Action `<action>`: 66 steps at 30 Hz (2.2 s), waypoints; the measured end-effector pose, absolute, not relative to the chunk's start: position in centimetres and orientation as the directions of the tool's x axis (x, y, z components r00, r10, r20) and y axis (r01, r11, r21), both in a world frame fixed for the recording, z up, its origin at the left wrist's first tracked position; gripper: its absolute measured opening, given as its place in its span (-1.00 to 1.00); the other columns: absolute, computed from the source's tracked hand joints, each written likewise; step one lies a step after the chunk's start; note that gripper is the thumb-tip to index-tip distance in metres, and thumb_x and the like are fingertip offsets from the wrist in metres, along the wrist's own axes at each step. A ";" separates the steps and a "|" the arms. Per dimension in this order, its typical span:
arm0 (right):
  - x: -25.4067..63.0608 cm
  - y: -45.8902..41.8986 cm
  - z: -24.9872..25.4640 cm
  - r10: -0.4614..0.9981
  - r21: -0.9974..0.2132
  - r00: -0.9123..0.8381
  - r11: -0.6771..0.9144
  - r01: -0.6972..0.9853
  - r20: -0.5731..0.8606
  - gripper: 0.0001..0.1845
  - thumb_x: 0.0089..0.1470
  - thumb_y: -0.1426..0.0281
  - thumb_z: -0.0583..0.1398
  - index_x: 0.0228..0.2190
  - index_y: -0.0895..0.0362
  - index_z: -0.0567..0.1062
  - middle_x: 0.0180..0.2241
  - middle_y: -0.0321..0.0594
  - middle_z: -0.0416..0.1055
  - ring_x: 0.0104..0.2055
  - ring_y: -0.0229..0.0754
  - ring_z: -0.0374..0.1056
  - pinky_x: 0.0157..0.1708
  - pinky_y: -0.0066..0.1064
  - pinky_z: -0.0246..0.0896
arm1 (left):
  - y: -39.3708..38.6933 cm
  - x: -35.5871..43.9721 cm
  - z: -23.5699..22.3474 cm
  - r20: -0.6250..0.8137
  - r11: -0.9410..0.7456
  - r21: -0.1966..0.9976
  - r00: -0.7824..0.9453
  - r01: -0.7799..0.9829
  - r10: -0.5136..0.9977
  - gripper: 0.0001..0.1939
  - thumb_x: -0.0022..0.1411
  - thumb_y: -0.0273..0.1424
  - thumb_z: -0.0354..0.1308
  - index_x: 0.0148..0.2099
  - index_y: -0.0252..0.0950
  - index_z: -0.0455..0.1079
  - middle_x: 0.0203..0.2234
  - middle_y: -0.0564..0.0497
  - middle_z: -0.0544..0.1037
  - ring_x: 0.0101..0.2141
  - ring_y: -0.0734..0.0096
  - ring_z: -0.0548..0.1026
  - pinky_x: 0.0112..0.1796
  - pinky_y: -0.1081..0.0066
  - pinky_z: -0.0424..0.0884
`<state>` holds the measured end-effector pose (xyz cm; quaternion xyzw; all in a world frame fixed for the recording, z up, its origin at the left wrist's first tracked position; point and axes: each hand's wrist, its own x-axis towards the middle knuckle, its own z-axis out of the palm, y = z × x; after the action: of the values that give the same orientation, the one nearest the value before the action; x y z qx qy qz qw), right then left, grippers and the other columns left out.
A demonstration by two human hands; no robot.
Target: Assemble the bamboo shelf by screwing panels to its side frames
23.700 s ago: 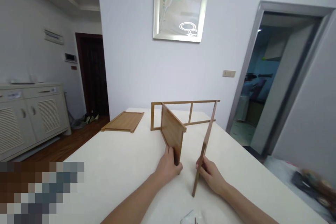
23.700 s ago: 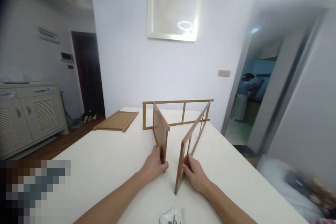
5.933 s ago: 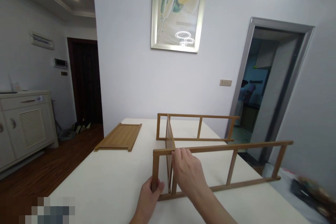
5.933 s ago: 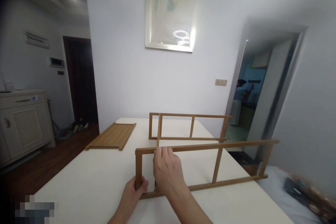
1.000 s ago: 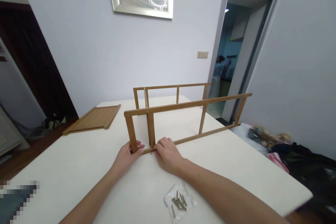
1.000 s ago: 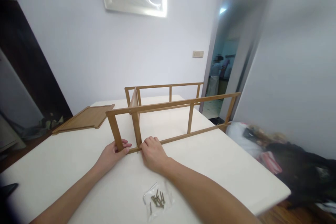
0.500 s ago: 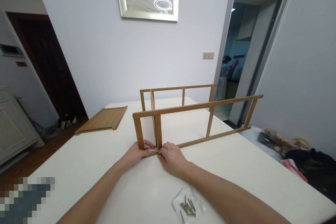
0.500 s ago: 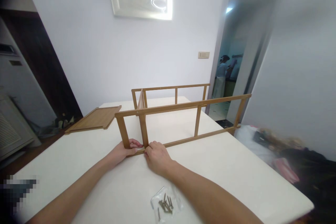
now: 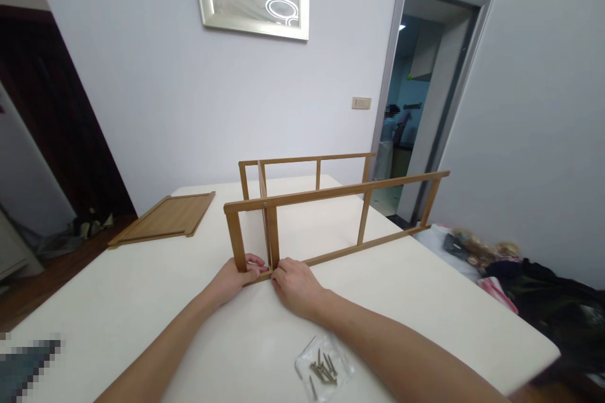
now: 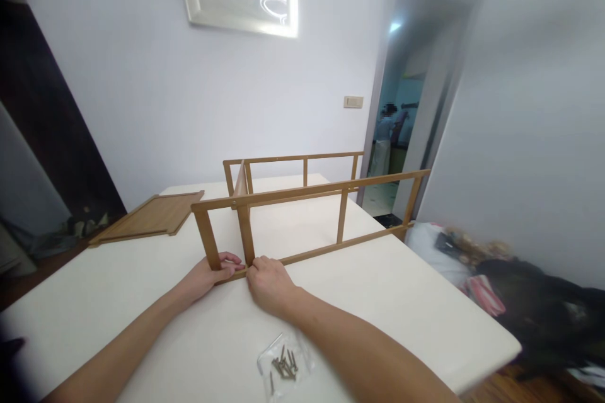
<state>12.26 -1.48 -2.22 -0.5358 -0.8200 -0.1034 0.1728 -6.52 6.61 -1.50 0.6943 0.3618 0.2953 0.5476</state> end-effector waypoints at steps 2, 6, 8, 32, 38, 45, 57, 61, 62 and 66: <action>12.3 -1.5 -2.1 0.848 -0.035 -0.351 0.396 0.918 0.398 -0.82 0.22 0.44 0.06 -0.33 0.15 0.46 -0.33 -0.16 0.40 -0.26 -0.17 0.30 -0.28 -0.37 0.15 | 6.6 -6.4 -1.4 0.028 -0.152 0.973 0.565 0.174 0.825 -0.65 -0.01 -0.20 0.31 -0.21 -0.30 0.45 -0.29 -0.11 0.66 -0.15 0.14 0.56 -0.08 0.25 0.40; 12.4 -1.4 -2.0 0.846 -0.046 -0.345 0.395 0.917 0.406 -0.82 0.21 0.45 0.06 -0.34 0.16 0.45 -0.33 -0.17 0.40 -0.29 -0.18 0.32 -0.32 -0.38 0.15 | 6.7 -6.4 -1.7 0.039 -0.148 0.977 0.557 0.152 0.830 -0.69 -0.01 -0.25 0.31 -0.23 -0.30 0.45 -0.32 -0.11 0.65 -0.13 0.13 0.56 -0.09 0.26 0.40; 12.4 -1.4 -1.9 0.846 -0.053 -0.347 0.400 0.915 0.406 -0.84 0.20 0.45 0.06 -0.33 0.16 0.45 -0.32 -0.17 0.40 -0.31 -0.19 0.33 -0.33 -0.39 0.15 | 6.9 -6.4 -1.9 0.042 -0.145 0.979 0.558 0.142 0.829 -0.70 -0.01 -0.27 0.31 -0.23 -0.31 0.45 -0.32 -0.11 0.64 -0.12 0.13 0.55 -0.10 0.27 0.40; 12.7 -1.7 -0.9 0.829 0.082 -0.471 0.469 0.879 0.301 -0.80 0.16 0.54 0.06 -0.27 0.09 0.46 -0.26 -0.20 0.40 -0.29 -0.20 0.31 -0.41 -0.41 0.03 | 6.7 -6.5 -1.4 0.080 -0.199 0.969 0.579 0.146 0.812 -0.81 0.02 -0.40 0.22 -0.26 -0.33 0.45 -0.31 -0.12 0.63 -0.16 0.14 0.55 -0.17 0.29 0.39; 12.4 -1.7 -0.6 0.829 0.139 -0.488 0.468 0.873 0.274 -0.78 0.28 0.47 -0.02 -0.28 0.14 0.41 -0.27 -0.15 0.43 -0.27 -0.17 0.33 -0.38 -0.37 0.06 | 6.7 -6.5 -1.4 0.083 -0.202 0.968 0.573 0.146 0.816 -0.80 0.01 -0.39 0.24 -0.26 -0.33 0.46 -0.31 -0.12 0.63 -0.16 0.13 0.55 -0.16 0.28 0.39; 12.6 -1.5 -1.0 0.880 -0.021 -0.354 0.380 0.925 0.315 -0.84 0.25 0.35 0.07 -0.26 0.15 0.42 -0.27 -0.18 0.46 -0.28 -0.18 0.36 -0.34 -0.40 0.10 | 6.5 -6.5 -1.4 0.095 -0.211 0.966 0.558 0.147 0.824 -0.82 0.02 -0.39 0.23 -0.28 -0.33 0.45 -0.33 -0.12 0.63 -0.18 0.14 0.56 -0.18 0.29 0.40; 12.8 -1.7 -0.2 0.825 0.163 -0.508 0.481 0.861 0.249 -0.78 0.26 0.47 0.00 -0.23 0.10 0.44 -0.24 -0.17 0.40 -0.28 -0.20 0.31 -0.39 -0.41 0.04 | 6.7 -6.4 -1.6 0.084 -0.186 0.974 0.564 0.126 0.821 -0.78 0.02 -0.34 0.27 -0.27 -0.33 0.46 -0.31 -0.13 0.63 -0.15 0.12 0.56 -0.16 0.28 0.41; 12.7 -1.7 -0.2 0.834 0.159 -0.498 0.472 0.867 0.240 -0.76 0.28 0.46 -0.02 -0.18 0.10 0.42 -0.24 -0.16 0.41 -0.28 -0.19 0.33 -0.38 -0.40 0.07 | 6.8 -6.4 -1.7 0.075 -0.169 0.979 0.568 0.115 0.819 -0.77 0.01 -0.34 0.28 -0.26 -0.33 0.45 -0.34 -0.11 0.63 -0.15 0.13 0.56 -0.16 0.27 0.41; 12.7 -1.6 -0.3 0.844 0.139 -0.477 0.456 0.879 0.246 -0.76 0.29 0.44 -0.03 -0.19 0.10 0.43 -0.26 -0.17 0.42 -0.29 -0.19 0.33 -0.38 -0.41 0.07 | 6.8 -6.4 -1.7 0.076 -0.169 0.979 0.569 0.112 0.819 -0.77 0.01 -0.34 0.28 -0.26 -0.33 0.45 -0.35 -0.11 0.63 -0.15 0.13 0.56 -0.16 0.27 0.41; 13.0 -1.5 -0.6 0.858 0.049 -0.427 0.432 0.901 0.285 -0.75 0.28 0.42 -0.02 -0.19 0.08 0.45 -0.28 -0.21 0.43 -0.32 -0.21 0.34 -0.40 -0.42 0.06 | 6.7 -6.5 -1.5 0.075 -0.169 0.979 0.569 0.114 0.819 -0.76 0.01 -0.32 0.29 -0.26 -0.33 0.45 -0.34 -0.11 0.63 -0.15 0.13 0.56 -0.15 0.27 0.41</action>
<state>13.03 -1.52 -0.64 -0.5241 -0.8390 -0.0975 0.1091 -6.45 6.66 -1.51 0.6940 0.3360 0.3205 0.5502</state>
